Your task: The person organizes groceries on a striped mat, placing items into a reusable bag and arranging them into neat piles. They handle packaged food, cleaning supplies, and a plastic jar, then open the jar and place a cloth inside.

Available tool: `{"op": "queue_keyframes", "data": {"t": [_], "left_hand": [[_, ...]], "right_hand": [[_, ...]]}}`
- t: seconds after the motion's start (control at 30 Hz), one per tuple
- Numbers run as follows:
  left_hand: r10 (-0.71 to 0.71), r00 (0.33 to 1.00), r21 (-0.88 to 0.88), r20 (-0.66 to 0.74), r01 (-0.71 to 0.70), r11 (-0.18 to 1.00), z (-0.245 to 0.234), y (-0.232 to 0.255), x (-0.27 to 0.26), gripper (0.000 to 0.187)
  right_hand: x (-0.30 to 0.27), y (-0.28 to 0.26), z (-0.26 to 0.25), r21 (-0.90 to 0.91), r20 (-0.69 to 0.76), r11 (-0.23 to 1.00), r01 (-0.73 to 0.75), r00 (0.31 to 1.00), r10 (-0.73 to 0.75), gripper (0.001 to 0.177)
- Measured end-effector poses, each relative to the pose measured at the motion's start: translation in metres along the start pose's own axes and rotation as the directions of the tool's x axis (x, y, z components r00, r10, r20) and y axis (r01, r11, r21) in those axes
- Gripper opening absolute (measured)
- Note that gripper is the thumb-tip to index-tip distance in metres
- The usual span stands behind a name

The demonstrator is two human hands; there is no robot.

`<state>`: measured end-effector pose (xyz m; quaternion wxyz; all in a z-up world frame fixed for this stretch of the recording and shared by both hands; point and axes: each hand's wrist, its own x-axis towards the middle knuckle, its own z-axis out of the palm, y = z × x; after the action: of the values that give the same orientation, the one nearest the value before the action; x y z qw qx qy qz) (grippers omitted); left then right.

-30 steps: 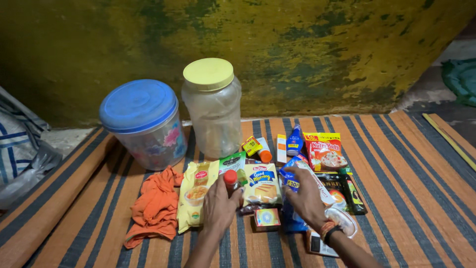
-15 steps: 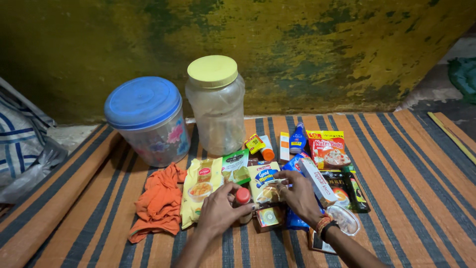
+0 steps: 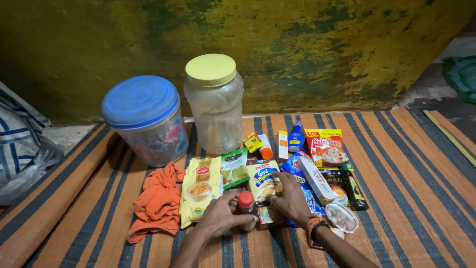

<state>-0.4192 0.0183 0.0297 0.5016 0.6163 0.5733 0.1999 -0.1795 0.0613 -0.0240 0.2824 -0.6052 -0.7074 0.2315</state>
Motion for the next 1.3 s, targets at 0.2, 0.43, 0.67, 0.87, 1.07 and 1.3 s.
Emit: {"op": "queue_keyframes", "data": {"t": [0.2, 0.43, 0.67, 0.87, 1.07, 1.3], "left_hand": [[-0.102, 0.978, 0.056, 0.179, 0.093, 0.994, 0.008, 0.001, -0.008, 0.08], [-0.117, 0.936, 0.099, 0.332, 0.088, 0.991, -0.002, -0.006, 0.005, 0.084], [0.01, 0.964, 0.345, -0.265, 0.085, 0.935, -0.015, 0.002, 0.017, 0.037], [0.376, 0.852, 0.7, -0.365, -0.015, 0.714, 0.009, -0.009, 0.039, 0.056], [0.309, 0.896, 0.825, -0.318, 0.101, 0.556, 0.019, -0.023, 0.071, 0.081], [0.345, 0.886, 0.867, -0.308, 0.112, 0.486, 0.025, -0.025, 0.09, 0.079]], "right_hand": [[-0.006, -0.003, -0.002, 0.107, 0.074, 0.972, -0.211, 0.976, 0.204, 0.069], [-0.002, -0.016, -0.009, 0.104, 0.083, 0.965, -0.242, 0.969, 0.234, 0.075], [-0.002, -0.021, -0.012, 0.083, 0.077, 0.959, -0.269, 0.962, 0.263, 0.078], [-0.003, -0.009, -0.01, 0.168, 0.09, 0.937, -0.307, 0.951, 0.296, 0.078], [-0.004, -0.002, -0.01, 0.242, 0.117, 0.931, -0.271, 0.961, 0.25, 0.075], [-0.006, -0.011, -0.019, 0.299, 0.175, 0.905, -0.303, 0.95, 0.261, 0.072]]}}
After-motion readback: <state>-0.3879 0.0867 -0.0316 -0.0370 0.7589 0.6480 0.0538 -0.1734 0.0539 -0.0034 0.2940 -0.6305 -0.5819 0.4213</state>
